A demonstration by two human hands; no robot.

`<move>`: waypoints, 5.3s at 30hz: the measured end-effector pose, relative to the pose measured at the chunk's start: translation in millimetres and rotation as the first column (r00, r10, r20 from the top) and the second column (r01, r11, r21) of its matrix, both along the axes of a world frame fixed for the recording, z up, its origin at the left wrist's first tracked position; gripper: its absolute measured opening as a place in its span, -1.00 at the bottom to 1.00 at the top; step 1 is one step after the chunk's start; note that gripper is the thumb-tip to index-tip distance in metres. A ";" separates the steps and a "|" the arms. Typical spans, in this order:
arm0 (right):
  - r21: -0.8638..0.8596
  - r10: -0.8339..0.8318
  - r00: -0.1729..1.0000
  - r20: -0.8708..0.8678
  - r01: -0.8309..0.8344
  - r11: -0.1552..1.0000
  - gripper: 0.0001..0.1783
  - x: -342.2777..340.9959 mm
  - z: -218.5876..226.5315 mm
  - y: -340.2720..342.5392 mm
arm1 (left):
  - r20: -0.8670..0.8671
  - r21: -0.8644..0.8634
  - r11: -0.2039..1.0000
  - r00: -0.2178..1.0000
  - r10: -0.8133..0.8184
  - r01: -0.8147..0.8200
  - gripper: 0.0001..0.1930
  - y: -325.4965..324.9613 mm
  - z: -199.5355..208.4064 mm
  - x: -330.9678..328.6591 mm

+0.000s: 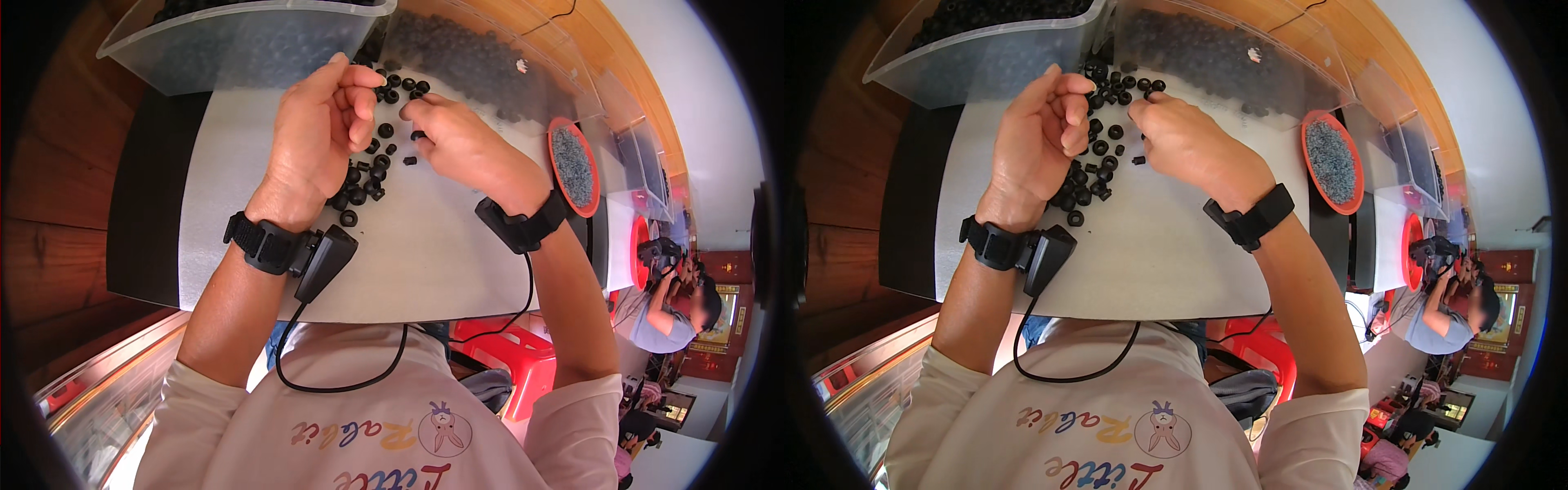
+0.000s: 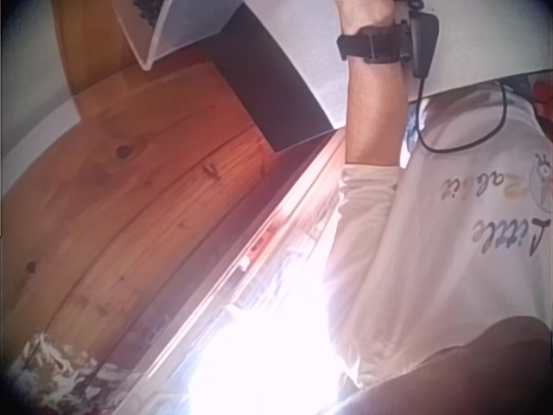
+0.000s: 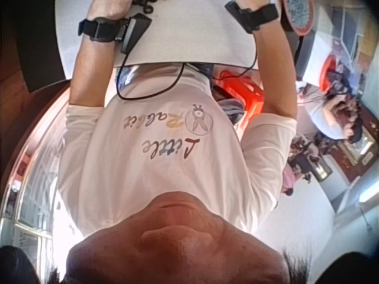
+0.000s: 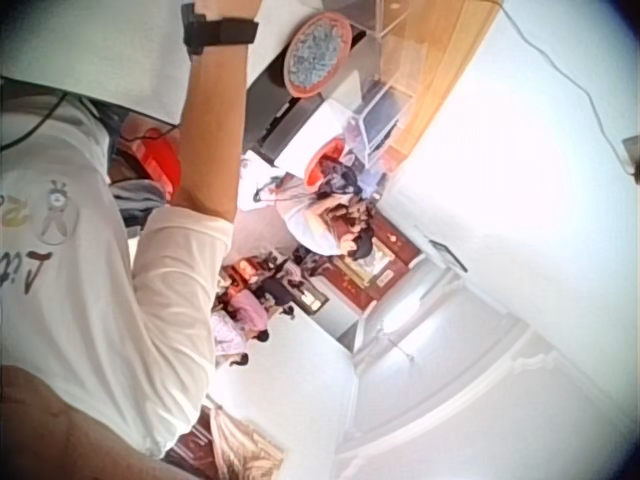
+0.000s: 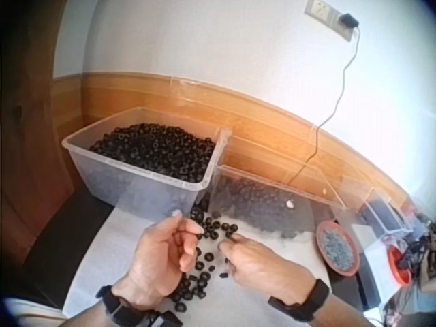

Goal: The person repeatedly picks up small black plastic components from a table and inserts a smaller piece into a larger piece. They handle the items one at a time, performing a repetitive assembly action throughout the clip.

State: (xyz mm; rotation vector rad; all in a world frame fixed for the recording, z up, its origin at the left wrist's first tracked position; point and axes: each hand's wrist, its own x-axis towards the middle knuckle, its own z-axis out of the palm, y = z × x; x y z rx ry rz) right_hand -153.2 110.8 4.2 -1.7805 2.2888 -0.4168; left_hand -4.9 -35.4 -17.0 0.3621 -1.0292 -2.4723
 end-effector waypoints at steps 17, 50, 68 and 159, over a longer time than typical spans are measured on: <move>-0.416 0.094 0.605 0.791 0.420 0.807 -0.79 30.2 38.1 10.8 | 0.027 -0.020 0.926 0.926 -0.377 0.378 -0.58 17.9 10.0 -0.8; -0.200 -0.126 0.857 0.500 0.256 0.946 -0.75 -4.2 39.8 50.5 | 0.042 -0.102 0.941 0.946 -0.320 0.323 -0.66 27.3 9.4 -1.1; 0.142 -0.066 0.982 -0.175 0.092 0.986 -0.94 -45.9 9.8 109.2 | 0.035 -0.088 0.943 0.947 -0.320 0.322 -0.64 21.4 -0.2 -5.6; 0.032 -0.054 0.992 -0.110 0.058 0.998 -0.87 26.7 -4.6 28.0 | -0.123 -0.061 0.941 0.933 -0.337 0.332 -0.63 16.9 2.2 -4.3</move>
